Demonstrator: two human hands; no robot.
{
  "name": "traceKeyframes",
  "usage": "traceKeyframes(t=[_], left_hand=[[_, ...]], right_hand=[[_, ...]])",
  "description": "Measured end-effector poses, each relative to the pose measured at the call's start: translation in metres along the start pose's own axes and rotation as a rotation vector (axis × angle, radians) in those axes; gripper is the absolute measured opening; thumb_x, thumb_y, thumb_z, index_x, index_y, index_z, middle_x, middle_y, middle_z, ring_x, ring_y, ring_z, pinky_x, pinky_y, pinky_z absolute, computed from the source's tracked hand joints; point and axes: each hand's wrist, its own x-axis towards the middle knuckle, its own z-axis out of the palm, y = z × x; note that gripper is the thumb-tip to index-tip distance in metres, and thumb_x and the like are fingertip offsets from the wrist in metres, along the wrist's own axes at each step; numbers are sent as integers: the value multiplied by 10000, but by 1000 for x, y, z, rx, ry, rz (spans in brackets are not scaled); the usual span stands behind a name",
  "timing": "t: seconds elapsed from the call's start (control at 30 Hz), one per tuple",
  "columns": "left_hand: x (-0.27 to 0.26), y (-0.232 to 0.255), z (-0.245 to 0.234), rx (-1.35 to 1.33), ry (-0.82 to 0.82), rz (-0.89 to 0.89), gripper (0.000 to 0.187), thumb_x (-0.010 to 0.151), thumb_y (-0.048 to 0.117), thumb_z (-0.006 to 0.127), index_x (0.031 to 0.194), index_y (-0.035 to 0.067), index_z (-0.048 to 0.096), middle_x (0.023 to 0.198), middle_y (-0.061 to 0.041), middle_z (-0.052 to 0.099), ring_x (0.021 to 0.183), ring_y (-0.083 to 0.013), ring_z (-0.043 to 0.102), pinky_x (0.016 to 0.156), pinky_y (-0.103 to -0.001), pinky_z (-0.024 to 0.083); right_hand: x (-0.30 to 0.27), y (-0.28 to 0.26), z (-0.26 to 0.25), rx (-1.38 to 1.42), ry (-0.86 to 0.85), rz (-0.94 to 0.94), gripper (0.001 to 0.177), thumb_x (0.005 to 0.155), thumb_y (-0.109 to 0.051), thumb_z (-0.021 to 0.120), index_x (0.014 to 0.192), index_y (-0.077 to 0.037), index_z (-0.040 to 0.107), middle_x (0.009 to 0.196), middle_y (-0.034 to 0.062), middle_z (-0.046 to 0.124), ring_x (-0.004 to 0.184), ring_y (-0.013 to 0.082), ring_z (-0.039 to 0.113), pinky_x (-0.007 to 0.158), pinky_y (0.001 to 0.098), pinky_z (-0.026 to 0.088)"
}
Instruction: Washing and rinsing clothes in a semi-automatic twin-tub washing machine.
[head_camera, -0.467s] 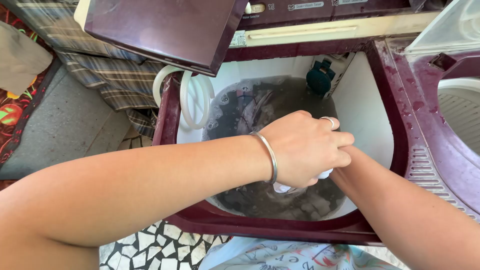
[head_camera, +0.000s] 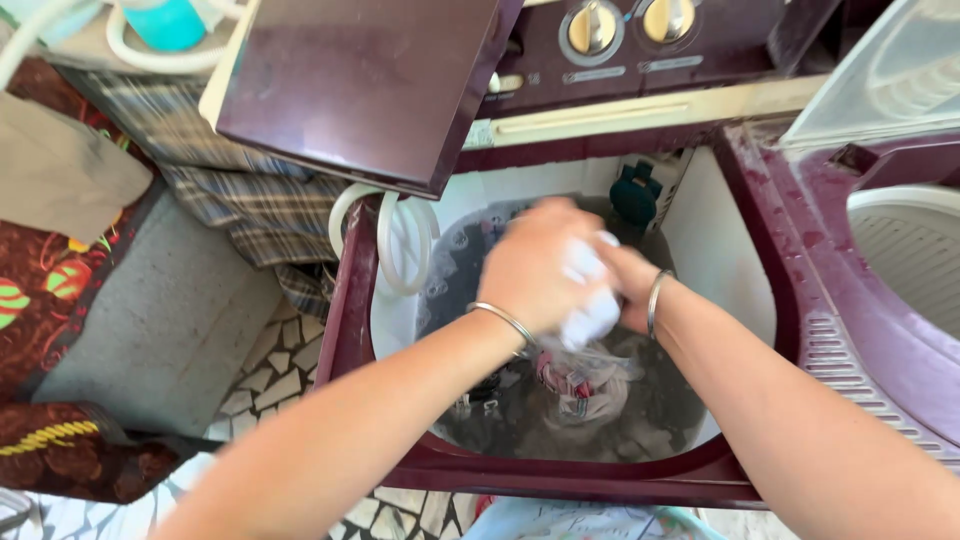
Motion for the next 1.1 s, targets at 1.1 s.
traceKeyframes(t=[1.1], left_hand=[[187,140,194,-319,-72,-61,341,876,344,717,1147,137,737,1229,-73,696,1082,-252,700,949,-363,549]], right_hand=[[-188,-227,-279,-712,674,-662,233,1039,-272,723,1095,-46,741,878,16,664,730,56,556,645,238,452]])
